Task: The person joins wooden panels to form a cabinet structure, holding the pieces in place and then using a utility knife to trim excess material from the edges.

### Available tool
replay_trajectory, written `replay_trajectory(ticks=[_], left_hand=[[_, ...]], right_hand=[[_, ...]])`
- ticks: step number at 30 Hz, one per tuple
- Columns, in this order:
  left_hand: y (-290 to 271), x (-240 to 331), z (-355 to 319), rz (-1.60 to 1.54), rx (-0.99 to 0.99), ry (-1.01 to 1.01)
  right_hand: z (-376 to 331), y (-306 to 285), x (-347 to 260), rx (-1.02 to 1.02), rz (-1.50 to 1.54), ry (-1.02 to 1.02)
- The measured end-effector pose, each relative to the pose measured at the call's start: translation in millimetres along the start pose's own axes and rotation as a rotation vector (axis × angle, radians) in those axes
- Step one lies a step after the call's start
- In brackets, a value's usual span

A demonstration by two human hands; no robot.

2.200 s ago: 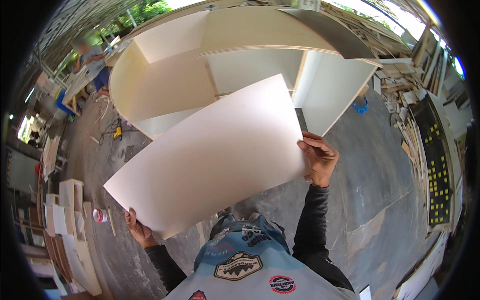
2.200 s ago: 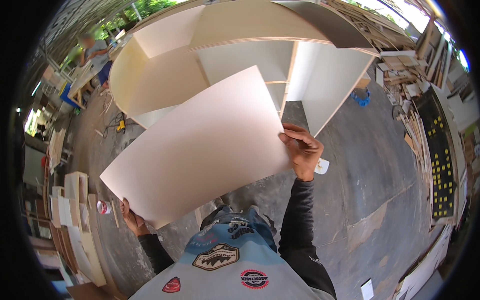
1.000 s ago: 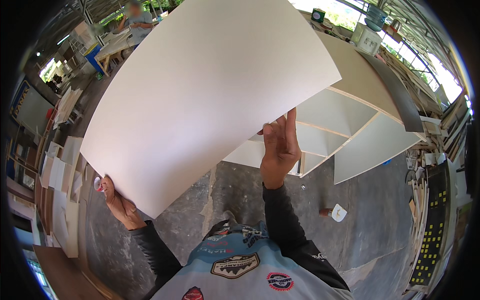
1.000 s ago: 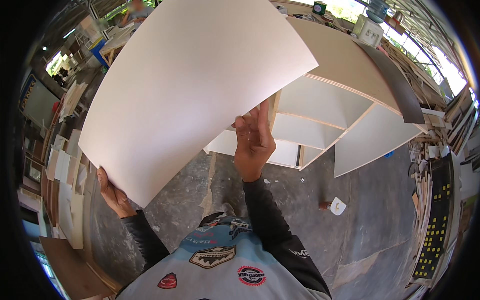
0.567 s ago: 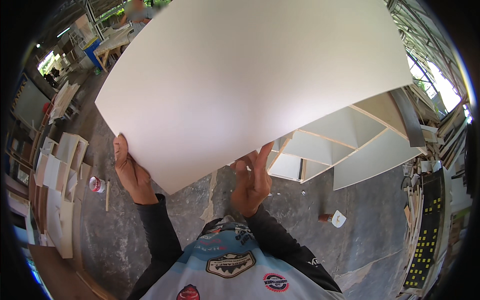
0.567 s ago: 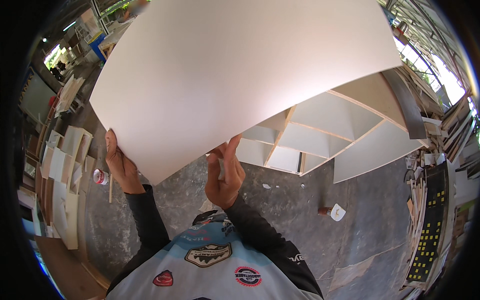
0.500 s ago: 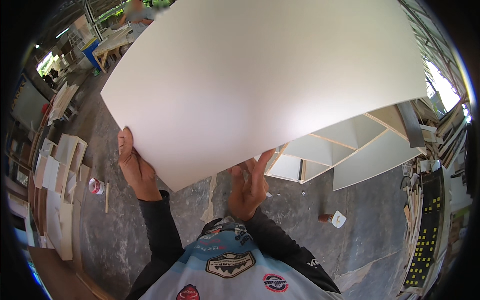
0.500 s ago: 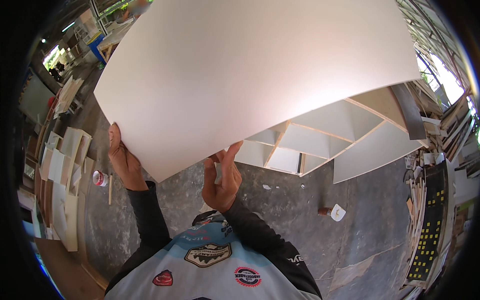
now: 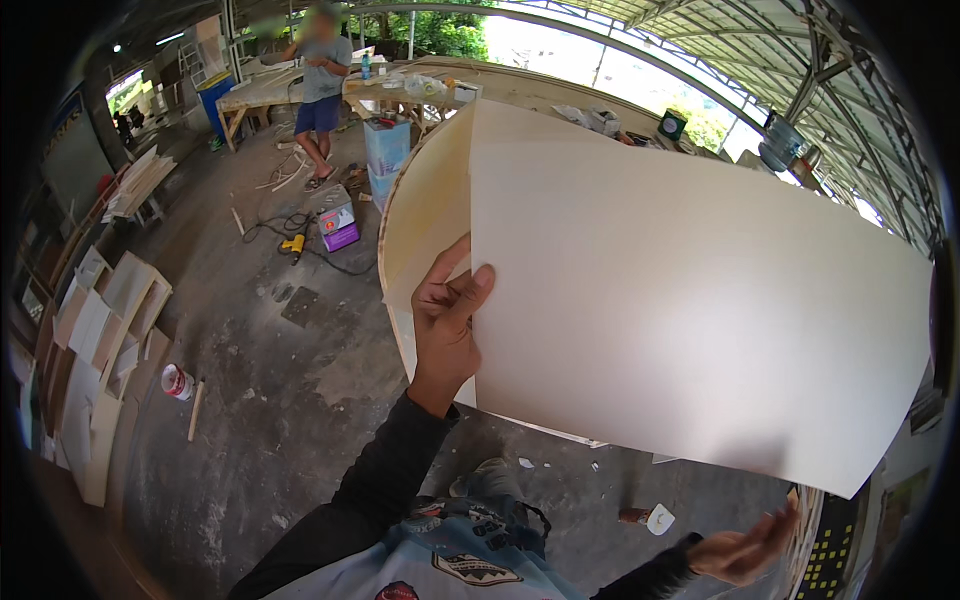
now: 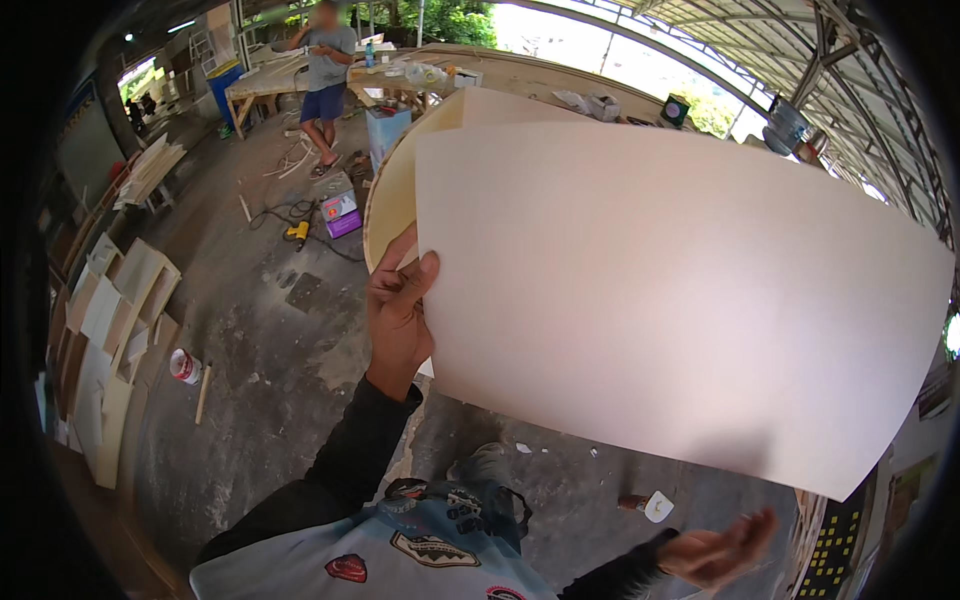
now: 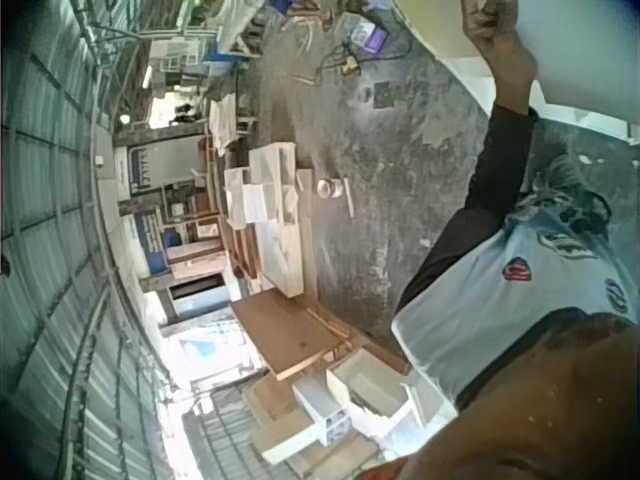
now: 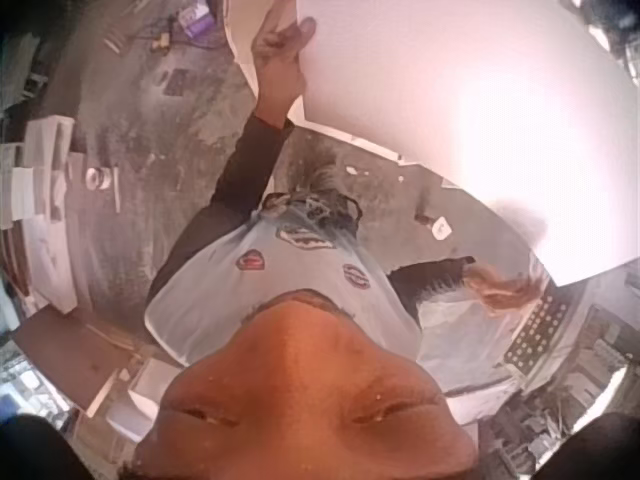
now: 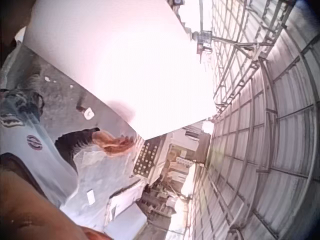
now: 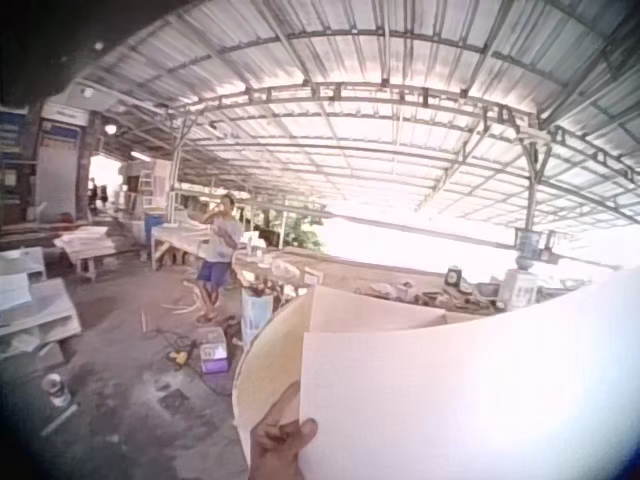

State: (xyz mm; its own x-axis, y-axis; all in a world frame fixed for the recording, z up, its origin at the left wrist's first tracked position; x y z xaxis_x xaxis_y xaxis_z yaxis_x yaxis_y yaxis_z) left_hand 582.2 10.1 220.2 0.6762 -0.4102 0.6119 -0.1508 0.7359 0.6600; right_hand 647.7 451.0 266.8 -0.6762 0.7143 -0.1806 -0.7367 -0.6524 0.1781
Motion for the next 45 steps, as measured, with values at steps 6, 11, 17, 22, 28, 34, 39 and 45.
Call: replay_trajectory(ticks=[6, 11, 17, 22, 28, 34, 39, 45], left_hand=[[-2, -63, 34, 0.253, -0.195, 0.026], [4, -116, 67, 0.206, -0.314, -0.030], [-27, -195, 95, 0.107, -0.379, -0.185], [-60, -225, 128, -0.082, -0.494, -0.190], [-115, -279, 199, 0.036, -0.388, -0.045], [-67, -339, 281, 0.489, -0.399, 0.077], [-35, -435, 273, 0.661, -0.437, -0.078], [1, -504, 252, 0.379, -0.510, -0.255]], right_hand=[[88, -81, 97, 0.415, -0.522, 0.018], [66, -75, 161, -0.024, -0.575, 0.278], [-18, -40, 147, -0.321, -0.458, 0.443], [-79, -15, 96, -0.452, -0.269, 0.581], [-123, 51, 7, -0.669, 0.086, 0.787], [-168, 141, -51, -0.753, 0.274, 1.114], [-188, 212, -41, -0.749, 0.127, 0.995], [-212, 249, -26, -0.678, -0.069, 0.961]])
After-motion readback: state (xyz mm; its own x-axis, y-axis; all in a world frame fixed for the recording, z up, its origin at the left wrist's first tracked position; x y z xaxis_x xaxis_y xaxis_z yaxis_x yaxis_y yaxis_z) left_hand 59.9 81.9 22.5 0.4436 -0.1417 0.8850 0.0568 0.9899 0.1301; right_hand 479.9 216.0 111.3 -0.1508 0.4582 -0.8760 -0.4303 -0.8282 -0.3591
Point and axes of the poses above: each hand's wrist, its own z-axis towards the middle knuckle, its own y-axis out of the palm, x = y × z, the point moved 6 cm from there along z, towards the middle knuckle, and after that the axes turned 8 degrees about -x, right-handed, at the moved point
